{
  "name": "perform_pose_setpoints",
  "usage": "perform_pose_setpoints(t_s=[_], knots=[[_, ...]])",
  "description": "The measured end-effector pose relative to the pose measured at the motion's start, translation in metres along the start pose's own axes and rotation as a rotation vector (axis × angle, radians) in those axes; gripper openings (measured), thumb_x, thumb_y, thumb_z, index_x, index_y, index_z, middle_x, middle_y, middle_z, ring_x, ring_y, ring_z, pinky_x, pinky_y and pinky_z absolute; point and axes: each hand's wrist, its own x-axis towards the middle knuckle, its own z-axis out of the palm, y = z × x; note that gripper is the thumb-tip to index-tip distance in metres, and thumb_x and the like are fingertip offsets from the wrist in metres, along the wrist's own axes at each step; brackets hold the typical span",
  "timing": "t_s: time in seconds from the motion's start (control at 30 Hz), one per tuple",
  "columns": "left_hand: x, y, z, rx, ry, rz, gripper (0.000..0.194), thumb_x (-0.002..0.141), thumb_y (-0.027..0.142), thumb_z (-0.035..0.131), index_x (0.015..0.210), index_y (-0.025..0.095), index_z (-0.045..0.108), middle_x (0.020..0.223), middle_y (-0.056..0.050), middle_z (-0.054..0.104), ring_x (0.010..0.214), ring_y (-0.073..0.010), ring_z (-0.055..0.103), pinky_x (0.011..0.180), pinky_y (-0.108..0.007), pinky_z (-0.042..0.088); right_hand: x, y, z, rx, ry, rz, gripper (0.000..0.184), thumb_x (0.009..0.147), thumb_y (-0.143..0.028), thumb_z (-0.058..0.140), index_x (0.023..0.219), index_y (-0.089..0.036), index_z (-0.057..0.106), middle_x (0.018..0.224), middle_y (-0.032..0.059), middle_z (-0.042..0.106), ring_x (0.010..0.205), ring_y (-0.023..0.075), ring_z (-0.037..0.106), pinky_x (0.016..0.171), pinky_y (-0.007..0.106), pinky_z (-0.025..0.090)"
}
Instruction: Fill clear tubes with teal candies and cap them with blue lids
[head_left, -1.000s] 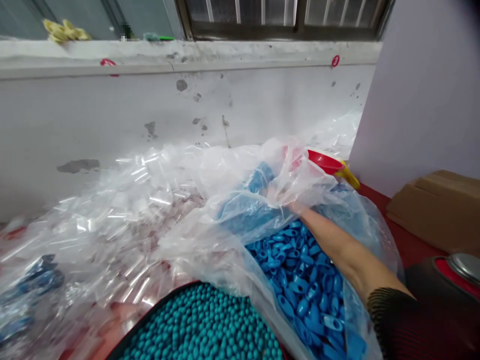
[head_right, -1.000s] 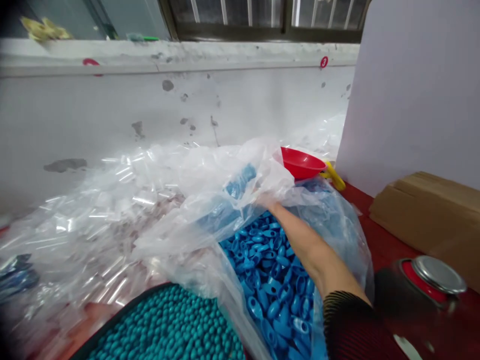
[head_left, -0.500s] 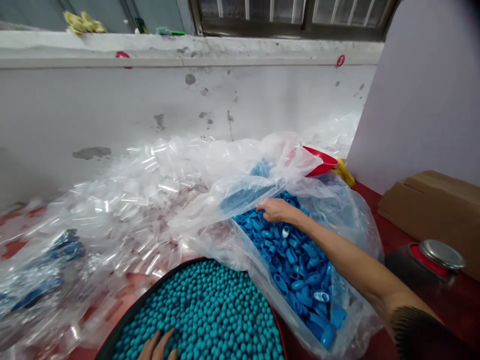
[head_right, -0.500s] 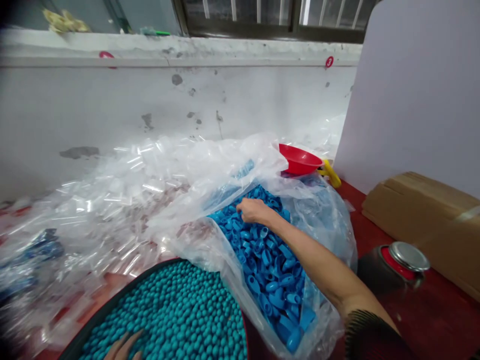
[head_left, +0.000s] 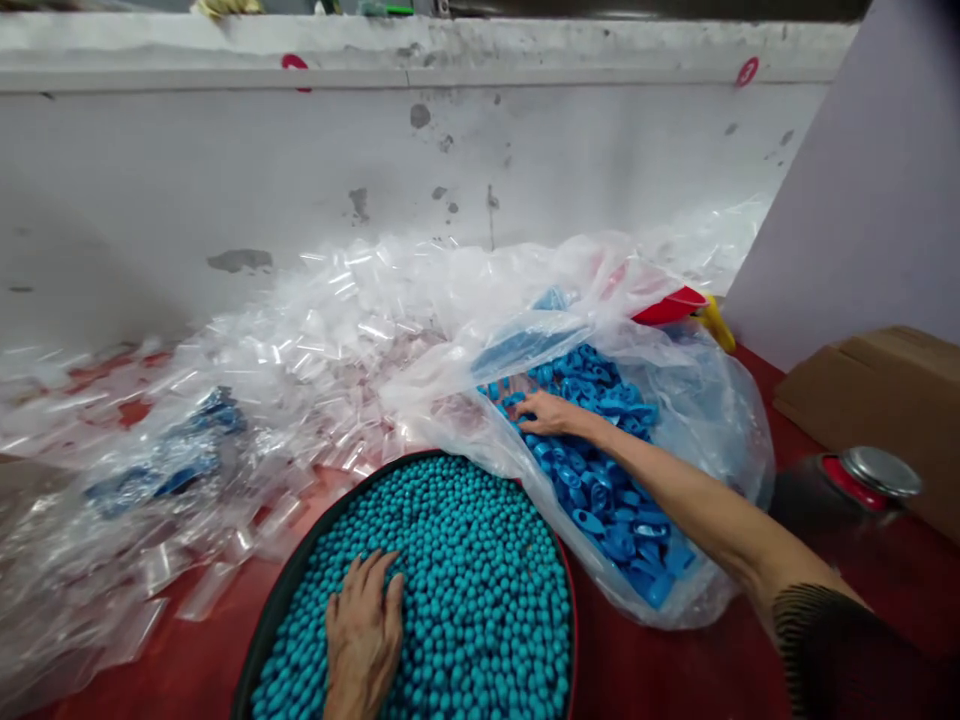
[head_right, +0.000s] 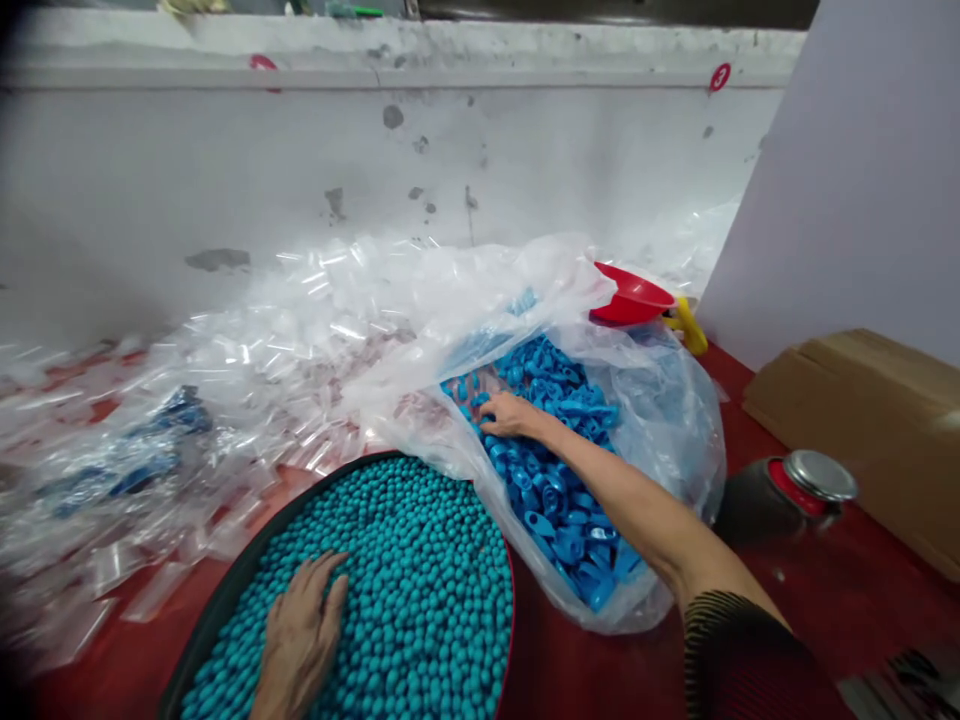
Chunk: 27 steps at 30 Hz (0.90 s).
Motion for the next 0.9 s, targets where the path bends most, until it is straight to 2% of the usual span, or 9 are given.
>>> perform_pose_setpoints(t_s=[0.13,0.27,0.37,0.43,0.5,0.63,0.7,0.77,0.9], knots=[[-0.003,0.01,-0.008,0.018,0.078,0.06,0.034,0.082,0.031,0.03,0.099,0.017,0.055,0.114,-0.01,0.052,0.115,-0.0271,0.036,0.091,-0.048,0.031,-0.024,-0.011,0.005,-0.03,0.097,0.066,0.022,0.075,-0.031,0.053,0.09,-0.019,0.064,0.09,0.004,0.061,0.092,0.0182,0.05,0.082,0.027,0.035],[-0.004,0.024,-0.018,-0.015,0.156,0.228,0.03,0.081,0.027,0.034,0.1,0.017,0.055,0.115,-0.01,0.052,0.117,-0.0274,0.035,0.092,-0.048,0.029,-0.039,-0.029,0.013,-0.073,0.182,0.146,0.026,0.08,-0.034,0.046,0.098,-0.022,0.06,0.102,0.004,0.058,0.103,0.0203,0.044,0.086,0.032,0.032],[0.003,0.033,-0.019,-0.073,0.159,0.343,0.028,0.081,0.023,0.034,0.099,0.018,0.055,0.113,-0.008,0.054,0.117,-0.0253,0.035,0.095,-0.046,0.028,-0.051,-0.037,0.01,-0.096,0.201,0.176,0.024,0.081,-0.033,0.045,0.098,-0.025,0.06,0.109,0.0026,0.056,0.107,0.0215,0.041,0.088,0.036,0.03],[0.009,0.035,-0.015,-0.093,0.147,0.352,0.028,0.082,0.023,0.033,0.096,0.018,0.057,0.107,-0.007,0.058,0.114,-0.025,0.039,0.094,-0.045,0.029,-0.06,-0.044,0.006,-0.13,0.233,0.197,0.025,0.082,-0.033,0.044,0.1,-0.026,0.059,0.117,0.0033,0.051,0.113,0.0244,0.035,0.09,0.043,0.026],[0.012,0.033,-0.011,-0.093,0.124,0.352,0.028,0.082,0.024,0.034,0.092,0.018,0.059,0.099,-0.006,0.061,0.109,-0.0265,0.044,0.091,-0.047,0.032,-0.068,-0.053,0.007,-0.171,0.225,0.178,0.025,0.084,-0.031,0.04,0.1,-0.025,0.059,0.113,0.004,0.054,0.115,0.0251,0.033,0.091,0.047,0.021],[0.012,0.038,-0.013,-0.07,0.115,0.398,0.026,0.08,0.025,0.039,0.094,0.018,0.059,0.1,-0.008,0.06,0.109,-0.0293,0.043,0.088,-0.049,0.033,-0.07,-0.08,0.026,-0.244,0.145,0.106,0.027,0.086,-0.03,0.035,0.095,-0.02,0.058,0.088,0.0066,0.062,0.111,0.024,0.038,0.094,0.05,0.013],[0.019,0.051,-0.019,-0.068,0.156,0.438,0.026,0.08,0.025,0.04,0.096,0.018,0.058,0.105,-0.009,0.058,0.112,-0.0295,0.041,0.09,-0.05,0.031,-0.065,-0.093,0.038,-0.247,0.166,0.156,0.028,0.087,-0.029,0.033,0.098,-0.017,0.056,0.094,0.0095,0.059,0.112,0.0242,0.035,0.095,0.049,0.013],[0.035,0.071,-0.026,-0.084,0.19,0.502,0.027,0.08,0.023,0.039,0.1,0.018,0.056,0.111,-0.009,0.055,0.116,-0.0286,0.036,0.094,-0.05,0.027,-0.06,-0.103,0.044,-0.23,0.185,0.216,0.028,0.087,-0.026,0.032,0.104,-0.016,0.052,0.103,0.0115,0.054,0.112,0.0235,0.035,0.092,0.046,0.021],[0.073,0.114,-0.029,-0.164,0.151,0.581,0.031,0.081,0.018,0.036,0.107,0.018,0.052,0.117,-0.008,0.051,0.12,-0.0249,0.032,0.097,-0.044,0.026,-0.068,-0.104,0.034,-0.214,0.191,0.198,0.03,0.087,-0.022,0.03,0.113,-0.024,0.046,0.111,0.0074,0.051,0.103,0.0193,0.043,0.089,0.04,0.028]])
